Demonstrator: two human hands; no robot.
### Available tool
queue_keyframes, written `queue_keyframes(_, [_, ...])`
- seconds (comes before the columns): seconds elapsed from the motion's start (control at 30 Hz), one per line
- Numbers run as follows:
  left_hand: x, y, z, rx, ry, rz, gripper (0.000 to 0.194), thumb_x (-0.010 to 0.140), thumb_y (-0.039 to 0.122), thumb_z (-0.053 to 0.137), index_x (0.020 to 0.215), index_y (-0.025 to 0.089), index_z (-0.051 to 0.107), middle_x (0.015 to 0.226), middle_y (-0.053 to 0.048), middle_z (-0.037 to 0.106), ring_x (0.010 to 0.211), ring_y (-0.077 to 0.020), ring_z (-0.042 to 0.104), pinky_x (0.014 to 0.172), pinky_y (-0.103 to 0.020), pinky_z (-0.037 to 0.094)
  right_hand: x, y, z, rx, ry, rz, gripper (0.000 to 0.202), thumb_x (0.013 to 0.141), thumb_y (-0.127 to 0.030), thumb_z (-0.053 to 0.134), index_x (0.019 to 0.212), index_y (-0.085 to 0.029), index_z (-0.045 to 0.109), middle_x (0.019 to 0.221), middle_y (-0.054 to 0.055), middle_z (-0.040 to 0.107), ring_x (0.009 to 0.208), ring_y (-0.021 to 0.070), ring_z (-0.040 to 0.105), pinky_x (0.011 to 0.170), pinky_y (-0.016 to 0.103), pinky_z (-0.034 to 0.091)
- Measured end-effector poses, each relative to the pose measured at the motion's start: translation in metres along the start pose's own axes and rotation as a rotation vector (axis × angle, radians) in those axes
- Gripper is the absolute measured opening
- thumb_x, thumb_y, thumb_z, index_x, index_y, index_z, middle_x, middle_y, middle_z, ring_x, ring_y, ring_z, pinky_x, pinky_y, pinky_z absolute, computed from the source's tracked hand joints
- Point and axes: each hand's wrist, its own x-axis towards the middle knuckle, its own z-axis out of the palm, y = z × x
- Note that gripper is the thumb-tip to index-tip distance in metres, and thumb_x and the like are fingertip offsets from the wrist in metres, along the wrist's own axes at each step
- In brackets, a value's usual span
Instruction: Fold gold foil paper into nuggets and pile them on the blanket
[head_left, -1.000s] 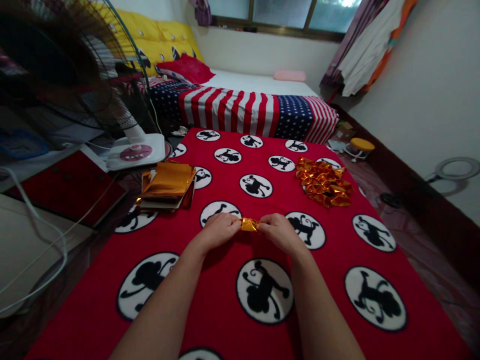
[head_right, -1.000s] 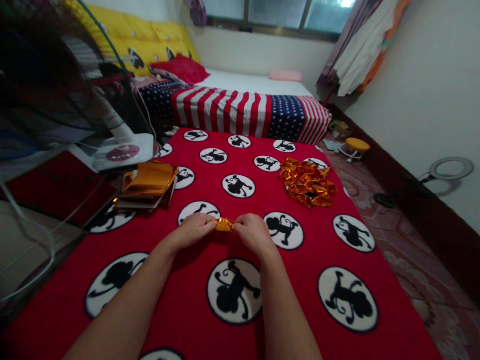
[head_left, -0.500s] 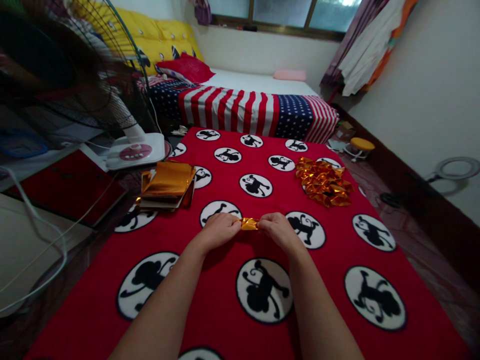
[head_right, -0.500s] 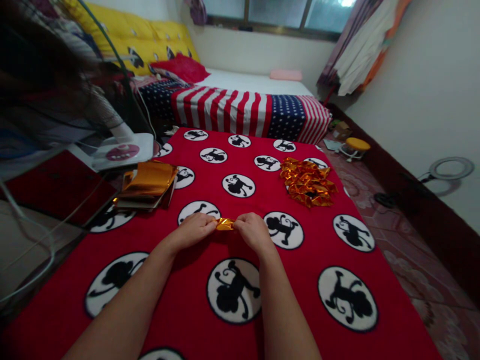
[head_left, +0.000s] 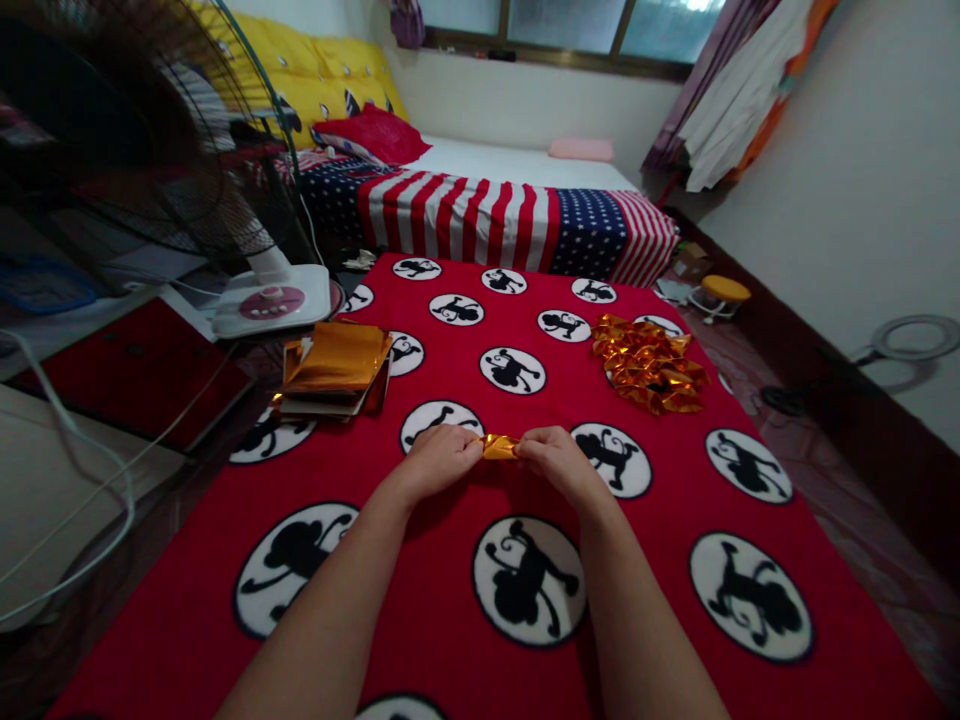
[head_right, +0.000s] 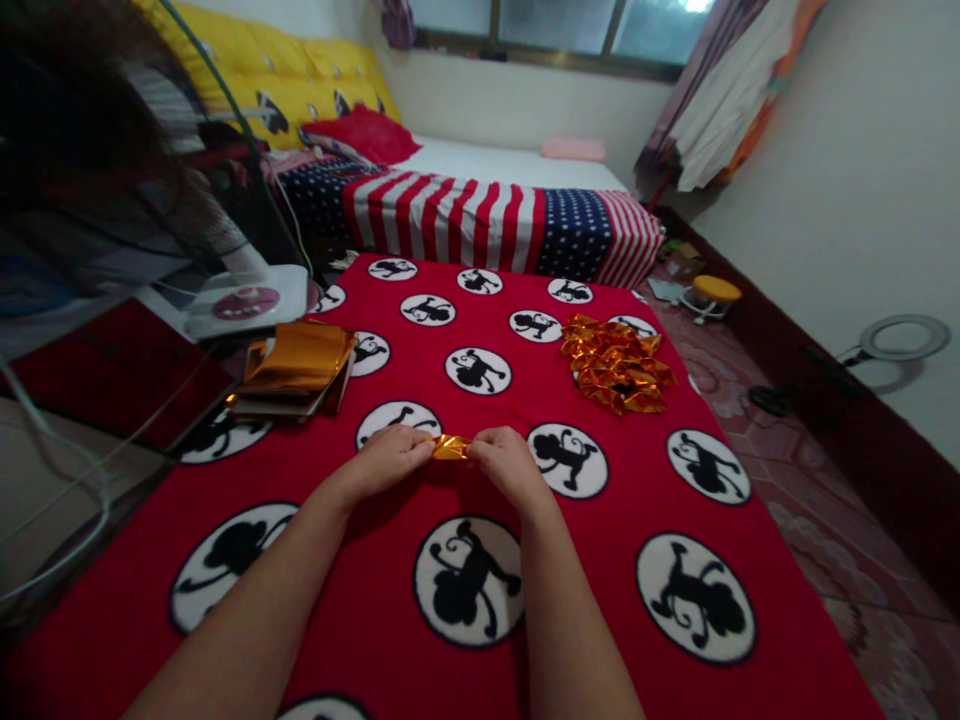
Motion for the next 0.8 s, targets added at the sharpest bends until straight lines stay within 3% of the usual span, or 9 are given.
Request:
queue_keyframes(0.17, [-0.001, 0.003, 0.002, 0.016, 0.019, -0.006, 0.038, 0.087, 0.03, 0.035, 0.073, 0.021, 0.069, 0.076, -0.005, 0.07, 0.07, -0.02, 0.06, 0.058, -0.027, 0.032, 0.003, 0.004, 0.003, -0.021, 0.054, 0.02, 0.02, 0.071, -0.03, 0.048, 0.057, -0.017, 0.053, 0.047, -0.004, 0.041, 0.046, 0.0097, 0.036, 0.046, 0.024, 0.02])
queue_keyframes(0.53, [0.002, 0.001, 0.002, -0.025, 0.023, -0.05, 0.04, 0.087, 0.032, 0.034, 0.073, 0.019, 0.069, 0.075, -0.006, 0.07, 0.069, -0.0193, 0.059, 0.056, -0.027, 0.03, -0.007, -0.008, -0.004, -0.291, -0.018, -0.106, 0.024, 0.078, -0.03, 0.049, 0.061, -0.017, 0.061, 0.052, -0.002, 0.049, 0.051, 0.0107, 0.042, 0.05, 0.025, 0.021])
queue_keyframes(0.8, [0.002, 0.0, 0.004, -0.006, 0.036, -0.03, 0.039, 0.086, 0.03, 0.035, 0.071, 0.019, 0.069, 0.074, -0.006, 0.069, 0.067, -0.0195, 0.059, 0.057, -0.027, 0.032, -0.005, -0.006, -0.002, -0.23, 0.01, -0.056, 0.022, 0.076, -0.03, 0.05, 0.061, -0.017, 0.06, 0.052, -0.002, 0.05, 0.05, 0.0106, 0.042, 0.05, 0.025, 0.022])
